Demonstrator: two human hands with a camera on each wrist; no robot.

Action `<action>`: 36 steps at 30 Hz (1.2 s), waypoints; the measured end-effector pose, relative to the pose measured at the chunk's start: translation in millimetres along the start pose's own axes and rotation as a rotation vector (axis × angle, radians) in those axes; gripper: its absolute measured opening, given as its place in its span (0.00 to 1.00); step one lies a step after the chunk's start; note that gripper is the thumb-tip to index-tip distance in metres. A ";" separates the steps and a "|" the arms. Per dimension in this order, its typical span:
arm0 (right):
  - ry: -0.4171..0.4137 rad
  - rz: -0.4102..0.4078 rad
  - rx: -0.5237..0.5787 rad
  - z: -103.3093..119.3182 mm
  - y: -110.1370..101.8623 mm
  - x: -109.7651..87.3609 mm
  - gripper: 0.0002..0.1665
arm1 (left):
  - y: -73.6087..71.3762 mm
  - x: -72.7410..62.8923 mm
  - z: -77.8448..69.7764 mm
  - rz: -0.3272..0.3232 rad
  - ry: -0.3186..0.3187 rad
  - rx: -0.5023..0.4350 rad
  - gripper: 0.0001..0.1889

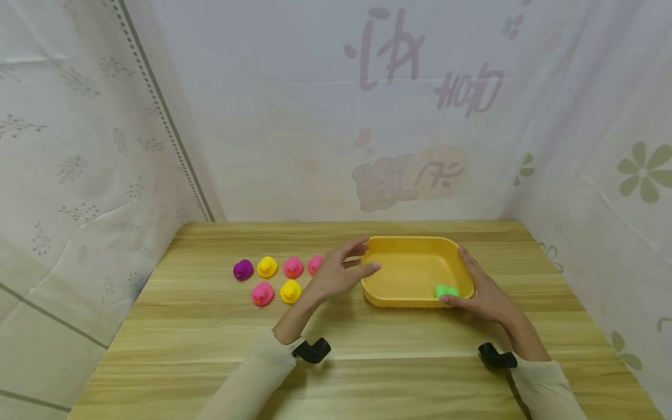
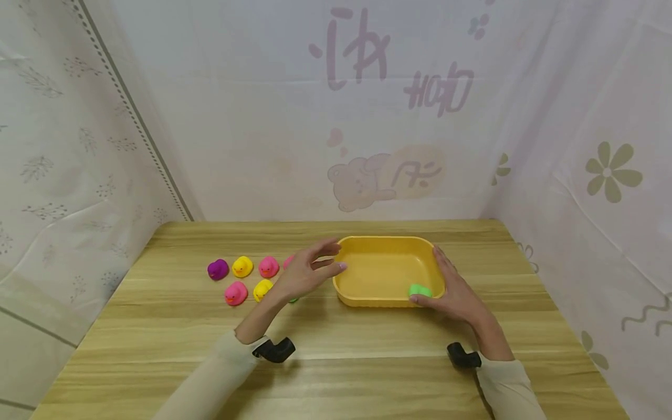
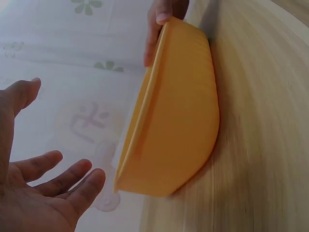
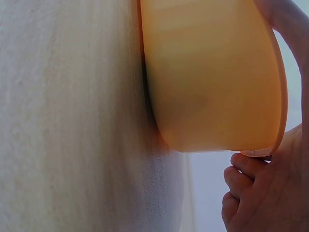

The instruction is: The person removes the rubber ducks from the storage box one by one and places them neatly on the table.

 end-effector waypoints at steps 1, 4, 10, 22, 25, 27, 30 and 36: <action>0.001 0.000 0.001 -0.2 0.1 -0.1 0.75 | 3.1 2.4 -0.5 0.009 0.002 -0.002 0.36; 0.002 -0.002 0.001 -0.5 0.1 -0.6 0.75 | 12.2 9.3 -2.0 0.036 -0.002 0.000 0.35; 0.007 -0.003 -0.001 -0.2 -0.5 -1.0 0.74 | 31.2 22.8 -5.1 0.090 -0.018 -0.004 0.35; 0.006 0.001 0.007 0.5 -1.4 0.4 0.74 | 72.9 46.0 -1.6 0.173 -0.086 0.073 0.38; 0.003 0.001 0.008 0.5 -1.0 0.5 0.74 | 80.5 50.2 -1.6 0.179 -0.106 0.064 0.38; 0.003 0.002 0.014 1.2 -0.6 0.4 0.74 | 85.0 53.0 -1.0 0.190 -0.115 0.055 0.39; 0.001 0.002 0.023 2.1 -0.5 0.2 0.74 | 92.0 56.8 0.8 0.209 -0.129 0.053 0.39; -0.002 -0.002 0.030 2.9 -0.9 -1.4 0.74 | 107.3 64.1 4.9 0.231 -0.161 0.093 0.40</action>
Point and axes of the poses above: each hand's wrist, its own x-axis towards the middle knuckle, its own y-axis out of the palm, z = x × y, the point moved 1 cm from there along x, towards the middle knuckle, and after that the axes turned 3 degrees about y, right-handed, at the moved point
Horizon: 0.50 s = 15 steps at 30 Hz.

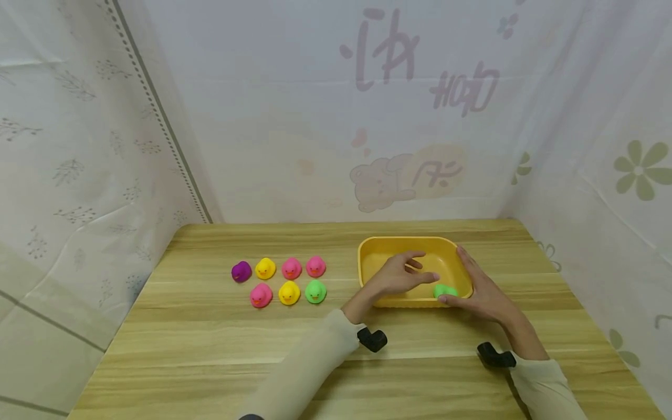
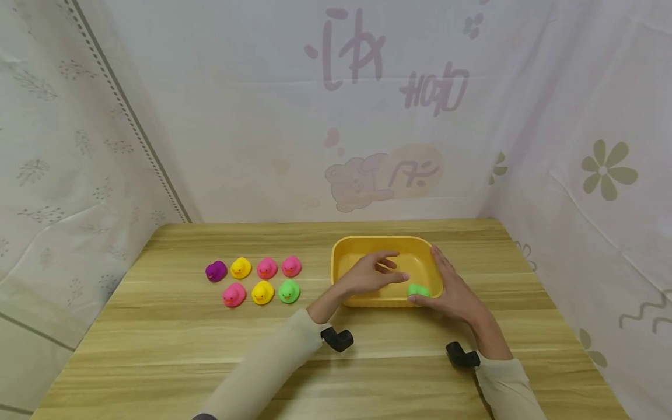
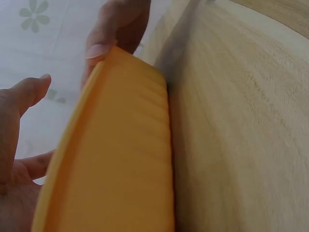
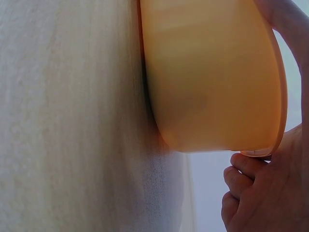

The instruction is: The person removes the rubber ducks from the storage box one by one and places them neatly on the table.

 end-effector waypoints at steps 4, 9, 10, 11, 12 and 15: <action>-0.006 -0.001 -0.003 -0.2 -0.2 0.0 0.74 | 7.2 6.1 0.1 0.011 -0.011 0.021 0.40; -0.009 0.003 0.001 -0.7 -0.2 0.1 0.74 | 15.7 12.7 -0.5 0.045 0.002 0.069 0.39; -0.008 0.003 0.000 -0.9 0.1 0.1 0.74 | 17.2 14.0 -0.4 0.052 0.003 0.069 0.38; -0.008 0.004 0.000 -1.2 0.3 0.1 0.74 | 18.8 15.2 -0.4 0.059 0.003 0.067 0.37; -0.008 0.004 0.000 -1.3 0.5 0.1 0.74 | 20.2 16.6 -0.4 0.065 0.002 0.061 0.36; -0.007 0.004 0.000 -1.4 0.7 -0.3 0.74 | 24.3 20.2 -0.3 0.086 -0.002 0.025 0.34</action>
Point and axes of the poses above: each hand's wrist, its own x-axis towards the middle knuckle, its own y-axis out of the palm, z = x × y, the point moved 1 cm from there along x, towards the middle knuckle, and after that the axes turned 3 degrees about y, right-handed, at the moved point
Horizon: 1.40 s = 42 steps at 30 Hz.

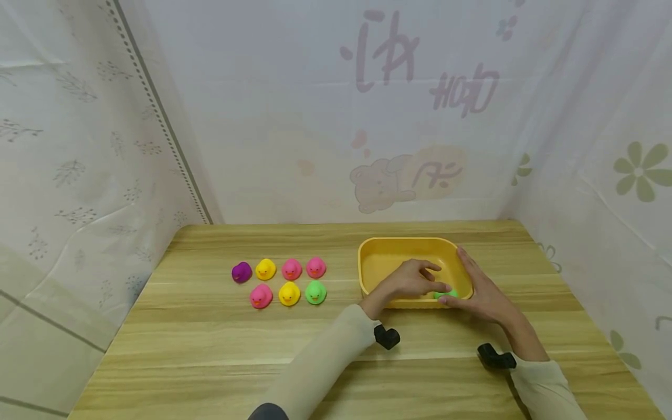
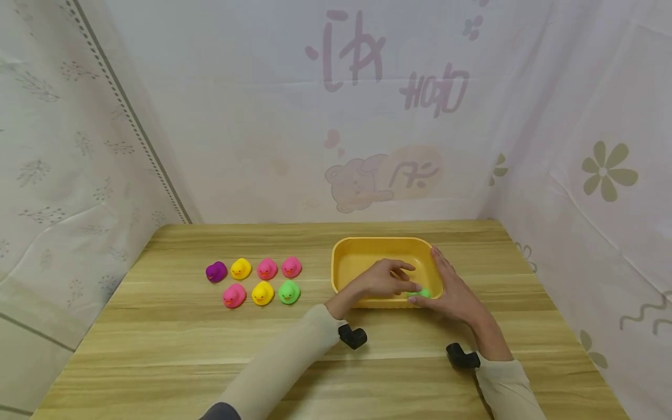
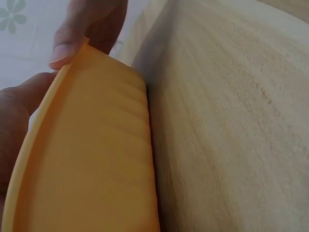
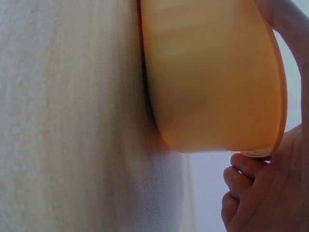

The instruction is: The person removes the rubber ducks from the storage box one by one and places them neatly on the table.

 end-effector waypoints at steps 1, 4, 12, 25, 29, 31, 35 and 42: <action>0.001 -0.001 0.001 0.0 0.0 -0.1 0.75 | 1.1 1.4 -0.2 0.006 -0.001 -0.006 0.33; 0.004 -0.001 0.000 0.7 -0.3 -0.5 0.75 | 3.9 4.9 -1.1 0.013 -0.005 0.005 0.31; 0.003 -0.009 -0.012 1.8 -0.6 -0.1 0.75 | 8.0 10.0 -1.2 0.025 -0.058 0.012 0.29; -0.008 -0.010 -0.007 0.5 -0.5 -0.7 0.74 | 11.5 14.1 -1.7 0.024 -0.086 0.177 0.25; -0.013 -0.009 0.003 1.0 -0.1 -0.9 0.73 | 11.3 13.3 -2.6 0.029 -0.069 0.202 0.20; -0.013 -0.010 0.003 1.8 -0.2 -0.9 0.73 | 10.7 13.0 -2.9 0.032 -0.063 0.198 0.18; -0.014 -0.009 0.000 2.5 -0.5 -0.8 0.73 | 10.3 13.4 -2.4 0.028 -0.058 0.175 0.14; -0.021 -0.011 -0.006 1.5 0.0 -0.2 0.74 | 9.1 12.0 -0.8 0.018 -0.072 0.043 0.18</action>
Point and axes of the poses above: each hand's wrist, its own x-axis towards the middle knuckle, its own y-axis out of the palm, z = x × y, the point moved 1 cm from there along x, towards the middle knuckle, and after that the axes turned 3 degrees about y, right-handed, at the moved point
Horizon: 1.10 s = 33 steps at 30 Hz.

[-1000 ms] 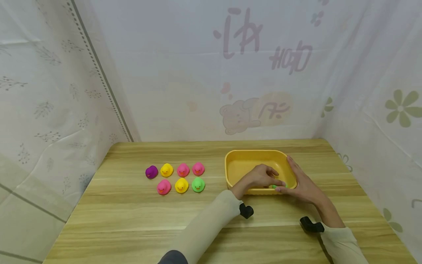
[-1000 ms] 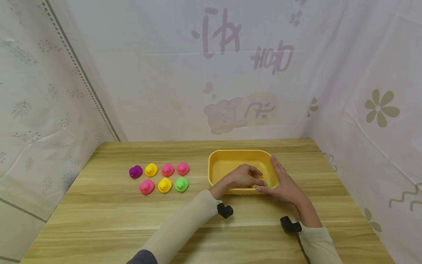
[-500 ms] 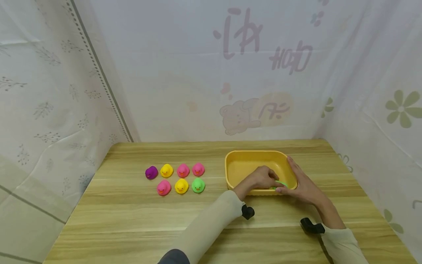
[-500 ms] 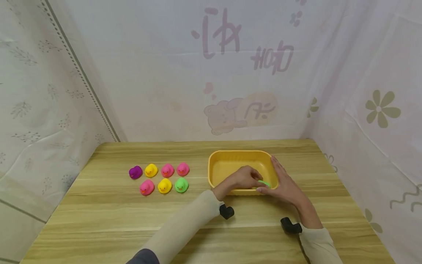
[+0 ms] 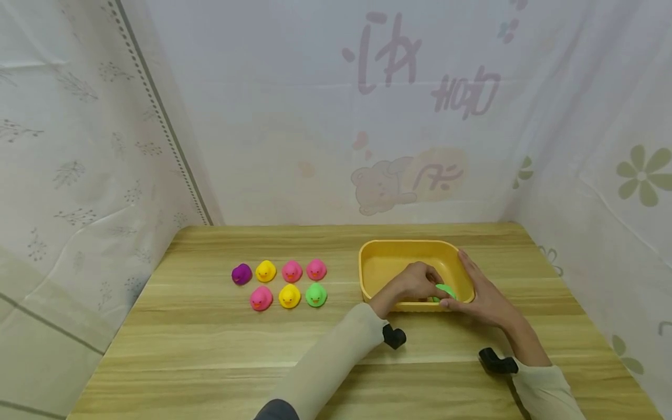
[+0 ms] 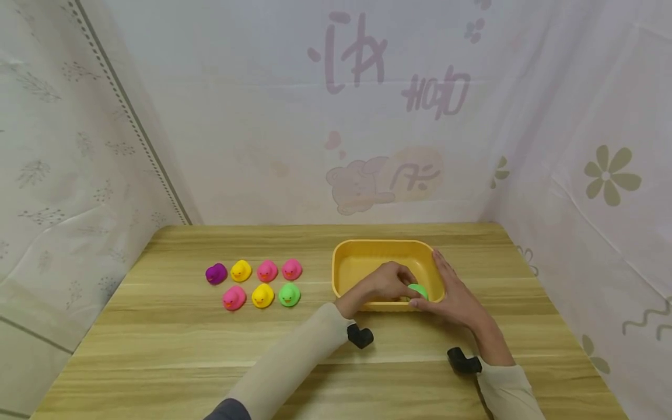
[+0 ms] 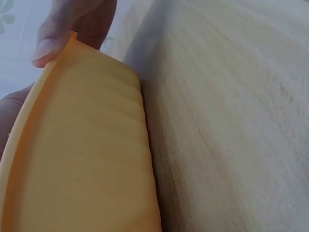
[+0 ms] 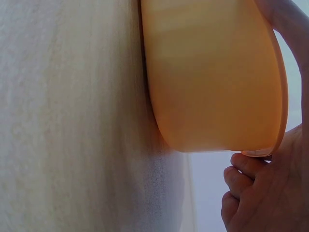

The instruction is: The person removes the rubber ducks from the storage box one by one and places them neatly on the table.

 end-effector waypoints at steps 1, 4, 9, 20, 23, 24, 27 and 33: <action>0.001 0.001 -0.001 0.0 0.1 0.0 0.74 | -0.3 -0.3 0.1 0.001 0.001 -0.014 0.18; 0.005 0.003 -0.001 0.3 -0.1 -0.2 0.74 | -2.1 -0.9 0.6 -0.001 0.017 -0.030 0.19; 0.009 0.005 0.000 0.2 -1.2 -0.1 0.74 | -7.7 -5.3 1.0 -0.030 0.027 -0.070 0.21; 0.015 0.007 -0.014 -1.8 0.3 0.0 0.74 | -21.2 -12.4 4.3 -0.074 0.016 -0.133 0.21; 0.014 0.005 -0.014 -2.0 0.6 0.4 0.74 | -24.9 -13.8 5.1 -0.082 0.027 -0.186 0.21; 0.014 0.004 -0.012 -1.8 0.5 0.3 0.74 | -25.9 -14.6 5.3 -0.087 0.031 -0.200 0.22; 0.015 0.005 -0.006 -1.2 0.1 0.1 0.74 | -28.9 -17.8 5.2 -0.097 0.045 -0.247 0.24; 0.021 0.011 0.003 0.2 -0.4 -0.5 0.74 | -34.2 -27.4 5.0 -0.102 0.066 -0.326 0.25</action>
Point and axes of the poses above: each hand's wrist, its own x-axis towards the middle knuckle, its own y-axis out of the palm, z = x × y, the point moved 1 cm from there along x, towards the middle knuckle, and after that the axes turned 3 degrees about y, right-handed, at the moved point
